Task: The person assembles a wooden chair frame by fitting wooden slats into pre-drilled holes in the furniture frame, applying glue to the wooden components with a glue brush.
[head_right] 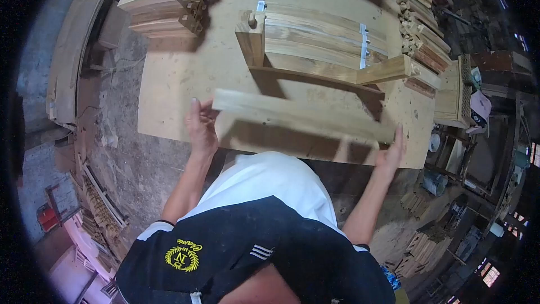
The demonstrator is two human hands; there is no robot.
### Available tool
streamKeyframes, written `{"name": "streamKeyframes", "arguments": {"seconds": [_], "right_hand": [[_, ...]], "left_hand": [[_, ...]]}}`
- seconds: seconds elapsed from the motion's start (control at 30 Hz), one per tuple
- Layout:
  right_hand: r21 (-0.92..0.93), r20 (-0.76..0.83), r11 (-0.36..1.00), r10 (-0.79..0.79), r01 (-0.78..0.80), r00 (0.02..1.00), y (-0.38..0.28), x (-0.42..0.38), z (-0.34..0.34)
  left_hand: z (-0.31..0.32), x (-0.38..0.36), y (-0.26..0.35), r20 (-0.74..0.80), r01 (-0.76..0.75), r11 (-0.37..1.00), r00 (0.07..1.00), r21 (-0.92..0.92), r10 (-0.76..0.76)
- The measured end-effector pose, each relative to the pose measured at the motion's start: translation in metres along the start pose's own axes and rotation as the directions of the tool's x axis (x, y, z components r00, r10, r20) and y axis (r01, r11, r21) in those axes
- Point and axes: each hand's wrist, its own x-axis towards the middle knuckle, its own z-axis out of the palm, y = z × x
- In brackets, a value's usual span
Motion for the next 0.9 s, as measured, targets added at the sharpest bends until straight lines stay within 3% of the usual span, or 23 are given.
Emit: {"name": "streamKeyframes", "arguments": {"seconds": [0.1, 0.17, 0.23, 0.3, 0.47, 0.63, 0.73, 0.9], "right_hand": [[0.150, 0.053, 0.985, 0.078, -0.085, 0.996, -0.054, 0.003, -0.003], [0.338, 0.294, 0.941, -0.109, 0.003, 0.950, -0.088, 0.033, -0.015], [0.406, 0.265, 0.905, -0.248, 0.125, 0.932, -0.125, 0.047, -0.001], [0.426, 0.105, 0.874, -0.303, 0.232, 0.947, -0.155, 0.066, 0.017], [0.507, 0.144, 0.788, -0.476, 0.349, 0.868, -0.159, 0.108, 0.056], [0.382, 0.131, 0.737, -0.640, 0.557, 0.757, -0.156, 0.116, 0.104], [0.433, 0.086, 0.758, -0.574, 0.488, 0.815, -0.153, 0.120, 0.099], [0.446, 0.167, 0.779, -0.556, 0.440, 0.814, -0.145, 0.108, 0.097]], "left_hand": [[0.038, 0.013, 0.039, 0.118, -0.287, 0.937, 0.942, -0.200, 0.314], [0.085, 0.027, 0.074, 0.255, -0.399, 0.894, 0.860, -0.203, 0.442], [0.123, 0.047, 0.097, 0.342, -0.410, 0.897, 0.829, -0.165, 0.442], [0.147, 0.073, 0.093, 0.386, -0.415, 0.889, 0.801, -0.194, 0.458], [0.151, 0.111, 0.071, 0.387, -0.429, 0.867, 0.776, -0.254, 0.498], [0.164, 0.124, 0.085, 0.354, -0.517, 0.852, 0.783, -0.087, 0.511], [0.175, 0.104, 0.085, 0.376, -0.530, 0.848, 0.785, -0.004, 0.492], [0.168, 0.112, 0.074, 0.350, -0.713, 0.701, 0.656, -0.002, 0.669]]}}
